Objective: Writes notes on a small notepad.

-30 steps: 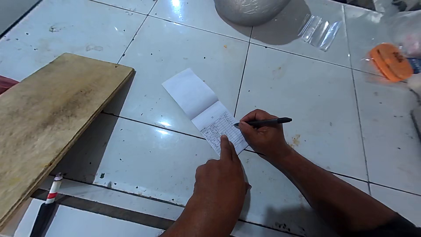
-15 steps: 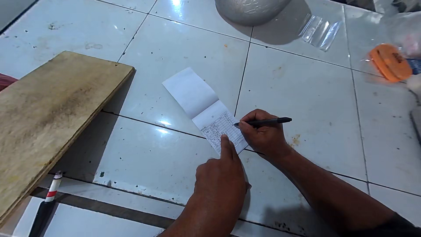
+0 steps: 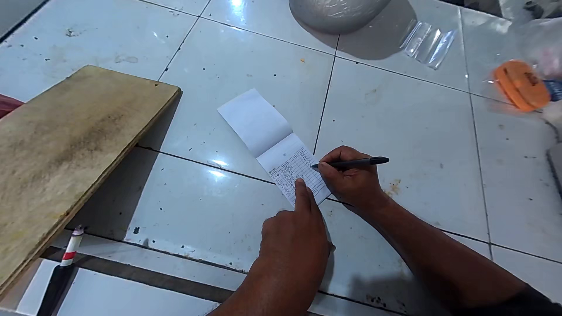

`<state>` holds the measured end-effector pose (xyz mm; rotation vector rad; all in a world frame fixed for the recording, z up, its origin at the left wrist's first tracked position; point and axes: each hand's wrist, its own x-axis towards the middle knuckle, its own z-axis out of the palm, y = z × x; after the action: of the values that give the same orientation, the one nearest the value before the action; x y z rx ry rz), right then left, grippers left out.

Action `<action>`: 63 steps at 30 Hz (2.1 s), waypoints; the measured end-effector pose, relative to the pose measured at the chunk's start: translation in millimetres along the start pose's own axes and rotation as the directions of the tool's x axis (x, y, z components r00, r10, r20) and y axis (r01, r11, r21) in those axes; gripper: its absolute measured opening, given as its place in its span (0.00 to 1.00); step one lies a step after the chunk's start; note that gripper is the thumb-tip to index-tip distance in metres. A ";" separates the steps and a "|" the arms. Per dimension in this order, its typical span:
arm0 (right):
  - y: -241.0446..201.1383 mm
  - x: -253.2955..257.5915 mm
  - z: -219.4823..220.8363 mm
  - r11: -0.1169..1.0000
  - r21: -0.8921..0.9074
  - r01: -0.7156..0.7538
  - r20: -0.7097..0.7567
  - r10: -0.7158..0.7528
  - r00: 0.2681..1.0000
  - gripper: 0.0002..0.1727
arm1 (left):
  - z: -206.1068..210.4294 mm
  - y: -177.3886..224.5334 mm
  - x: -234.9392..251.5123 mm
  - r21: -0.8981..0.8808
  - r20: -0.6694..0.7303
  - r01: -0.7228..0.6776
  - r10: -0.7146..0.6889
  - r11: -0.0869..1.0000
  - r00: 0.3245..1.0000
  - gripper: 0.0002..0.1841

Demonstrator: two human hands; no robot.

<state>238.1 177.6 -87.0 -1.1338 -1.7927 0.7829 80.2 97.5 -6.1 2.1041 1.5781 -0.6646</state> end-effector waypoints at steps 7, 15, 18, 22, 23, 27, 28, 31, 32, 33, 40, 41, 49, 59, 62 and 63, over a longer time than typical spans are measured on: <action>-0.3 -1.9 0.0 0.996 0.066 0.053 -0.023 -0.051 0.998 0.03 | 0.2 0.1 0.0 -0.004 0.000 0.006 -0.006 1.000 1.000 0.58; -0.2 -1.0 1.5 0.999 0.046 0.028 0.013 -0.028 1.000 0.02 | -0.4 0.6 0.1 -0.010 0.002 0.005 -0.005 1.000 1.000 0.58; -0.1 -0.7 1.2 0.999 0.048 0.020 0.023 -0.022 1.000 0.02 | -0.1 0.7 0.3 -0.010 0.000 0.007 -0.007 1.000 1.000 0.58; 0.1 -0.3 2.1 1.000 0.026 0.015 0.023 -0.015 1.000 0.02 | 0.5 0.5 0.9 -0.015 0.000 0.010 -0.010 1.000 1.000 0.59; 0.1 -0.2 2.4 1.000 0.016 0.013 0.021 -0.013 1.000 0.02 | 0.3 0.6 0.9 -0.014 0.002 0.010 -0.010 1.000 1.000 0.59; 0.1 0.5 1.9 1.000 0.005 0.015 0.035 -0.015 0.999 0.03 | 0.7 0.6 0.9 -0.016 -0.001 0.014 -0.014 1.000 1.000 0.59; 0.3 0.6 1.5 1.000 0.006 0.014 0.037 -0.014 0.999 0.03 | 0.6 0.6 0.8 -0.016 -0.004 0.014 -0.014 1.000 1.000 0.59; 1.1 0.5 0.6 0.999 0.031 0.012 0.018 -0.013 1.000 0.03 | 0.7 0.6 0.5 -0.004 -0.013 0.011 -0.011 1.000 1.000 0.58; 1.0 0.3 0.2 0.999 0.036 0.010 0.002 -0.010 1.000 0.03 | 0.9 0.6 0.4 -0.001 -0.017 0.009 -0.009 1.000 1.000 0.58; 0.9 0.2 -0.1 0.999 0.033 0.009 -0.018 -0.008 1.000 0.03 | 1.3 0.4 0.3 0.000 -0.024 0.008 -0.008 1.000 1.000 0.58; 2.0 -0.1 -0.9 1.000 0.015 -0.007 -0.092 0.008 0.996 0.03 | 0.5 0.4 -0.5 -0.004 -0.018 0.009 -0.009 1.000 1.000 0.58; 1.9 -0.2 -1.0 1.000 0.019 -0.009 -0.089 0.010 0.996 0.03 | 0.2 0.5 -0.6 -0.003 -0.016 0.009 -0.009 1.000 1.000 0.58; -0.8 -0.2 -0.9 0.998 0.065 -0.016 -0.105 0.023 0.994 0.03 | -0.1 0.5 -1.1 -0.008 -0.015 0.007 -0.007 1.000 1.000 0.58; -3.6 -2.1 1.0 0.971 0.226 -0.074 -0.104 0.099 0.990 0.06 | 0.5 -0.7 -1.0 0.003 -0.036 -0.007 0.007 1.000 0.999 0.57; -5.6 -2.6 2.4 0.971 0.219 -0.095 -0.101 0.119 0.988 0.05 | -0.7 -1.3 -1.2 -0.002 -0.030 -0.005 0.005 1.000 1.000 0.56; -6.0 -2.6 2.7 0.974 0.203 -0.101 -0.103 0.124 0.987 0.05 | -0.9 -1.3 -1.1 0.000 -0.026 -0.004 0.004 1.000 1.000 0.55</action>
<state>234.0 172.7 -84.1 -1.1323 -1.5299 0.9218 78.8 97.6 -4.7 2.1242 1.5871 -0.6380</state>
